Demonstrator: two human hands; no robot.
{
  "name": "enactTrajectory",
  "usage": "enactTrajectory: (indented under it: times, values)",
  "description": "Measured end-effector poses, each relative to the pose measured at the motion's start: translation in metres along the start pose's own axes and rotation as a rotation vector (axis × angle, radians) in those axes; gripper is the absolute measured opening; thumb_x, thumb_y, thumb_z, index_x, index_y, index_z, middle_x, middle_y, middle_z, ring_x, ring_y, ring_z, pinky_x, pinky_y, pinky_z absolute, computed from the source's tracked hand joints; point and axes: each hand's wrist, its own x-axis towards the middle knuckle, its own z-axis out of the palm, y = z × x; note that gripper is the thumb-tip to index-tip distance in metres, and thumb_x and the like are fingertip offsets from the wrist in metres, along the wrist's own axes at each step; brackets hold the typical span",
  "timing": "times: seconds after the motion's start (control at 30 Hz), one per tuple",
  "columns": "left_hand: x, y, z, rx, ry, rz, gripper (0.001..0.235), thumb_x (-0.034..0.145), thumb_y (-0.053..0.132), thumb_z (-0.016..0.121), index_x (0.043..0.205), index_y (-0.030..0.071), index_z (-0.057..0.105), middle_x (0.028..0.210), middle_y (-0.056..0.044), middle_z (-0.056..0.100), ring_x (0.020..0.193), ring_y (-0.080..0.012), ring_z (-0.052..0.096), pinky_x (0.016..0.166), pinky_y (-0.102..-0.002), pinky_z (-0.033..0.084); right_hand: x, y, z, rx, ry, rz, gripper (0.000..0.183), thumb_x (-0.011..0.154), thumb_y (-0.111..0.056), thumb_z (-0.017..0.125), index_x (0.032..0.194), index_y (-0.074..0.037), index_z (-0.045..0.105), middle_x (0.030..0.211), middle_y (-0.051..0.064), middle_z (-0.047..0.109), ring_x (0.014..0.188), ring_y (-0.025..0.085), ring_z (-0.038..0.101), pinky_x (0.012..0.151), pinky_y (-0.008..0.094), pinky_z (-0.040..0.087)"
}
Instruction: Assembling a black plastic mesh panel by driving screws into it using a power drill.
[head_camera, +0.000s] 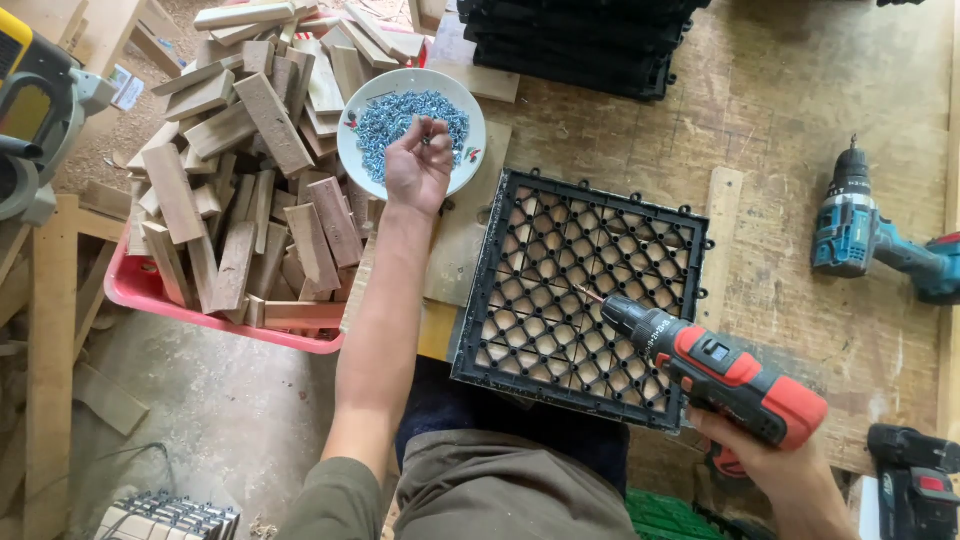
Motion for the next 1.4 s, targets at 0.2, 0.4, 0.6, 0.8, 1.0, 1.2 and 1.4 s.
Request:
enactTrajectory:
  times: [0.2,0.4,0.6,0.8,1.0,1.2,1.4]
  values:
    - [-0.084,-0.057,0.031,0.425,-0.216,-0.171,0.013,0.094,0.003,0.073,0.107,0.002,0.070,0.091,-0.011,0.073,0.071,-0.0101,0.069,0.060,-0.015,0.056,0.018,0.052,-0.001,0.152,-0.090,-0.543,0.028,0.076,-0.006,0.081,0.103,-0.013,0.074,0.088,0.003,0.075,0.074,0.015,0.070,0.071,0.033,0.063]
    - [-0.126,-0.112,0.025,0.550,-0.143,-0.315,0.023,0.086,-0.001,0.076,0.107,-0.003,0.068,0.089,-0.018,0.073,0.071,-0.0192,0.072,0.063,-0.024,0.061,0.016,0.020,0.009,0.138,-0.163,-0.589,0.024,0.080,-0.006,0.077,0.104,-0.007,0.073,0.087,0.006,0.075,0.078,0.017,0.073,0.075,0.033,0.065]
    - [-0.152,-0.134,0.041,0.650,-0.064,-0.392,0.033,0.091,0.010,0.074,0.116,-0.011,0.070,0.086,-0.016,0.075,0.073,-0.0153,0.074,0.067,-0.020,0.064,0.014,0.031,0.018,-0.046,-0.049,-0.675,0.028,0.078,-0.013,0.082,0.106,-0.010,0.078,0.095,0.003,0.080,0.086,0.015,0.076,0.080,0.032,0.064]
    - [-0.153,-0.160,0.023,0.509,0.062,-0.527,0.009,0.092,0.004,0.073,0.098,-0.003,0.071,0.086,-0.014,0.072,0.067,-0.0138,0.071,0.056,-0.018,0.061,0.017,0.049,0.013,-0.043,-0.028,-0.636,0.027,0.078,-0.018,0.082,0.104,-0.012,0.078,0.090,0.003,0.080,0.081,0.017,0.078,0.074,0.034,0.065]
    - [-0.152,-0.163,0.012,0.544,-0.077,-0.581,0.007,0.094,0.006,0.072,0.096,-0.001,0.072,0.090,-0.014,0.073,0.075,-0.0166,0.074,0.063,-0.019,0.064,0.012,0.050,0.003,0.089,-0.062,-0.603,0.027,0.077,-0.009,0.082,0.104,-0.008,0.077,0.094,0.007,0.079,0.086,0.021,0.078,0.079,0.037,0.068]
    - [-0.155,-0.162,0.028,0.736,-0.121,-0.577,0.008,0.091,0.005,0.075,0.089,-0.002,0.073,0.083,-0.017,0.074,0.067,-0.0171,0.072,0.058,-0.020,0.061,0.017,0.058,-0.008,0.016,-0.039,-0.562,0.030,0.074,-0.011,0.085,0.104,-0.011,0.079,0.087,0.003,0.078,0.077,0.016,0.073,0.071,0.032,0.065]
    - [-0.156,-0.164,0.034,0.865,-0.166,-0.662,0.009,0.093,0.004,0.073,0.088,-0.003,0.071,0.073,-0.015,0.072,0.058,-0.0145,0.068,0.052,-0.020,0.058,0.022,0.060,-0.025,-0.026,-0.109,-0.637,0.028,0.075,-0.011,0.083,0.102,-0.012,0.077,0.083,0.003,0.077,0.074,0.016,0.073,0.069,0.033,0.063]
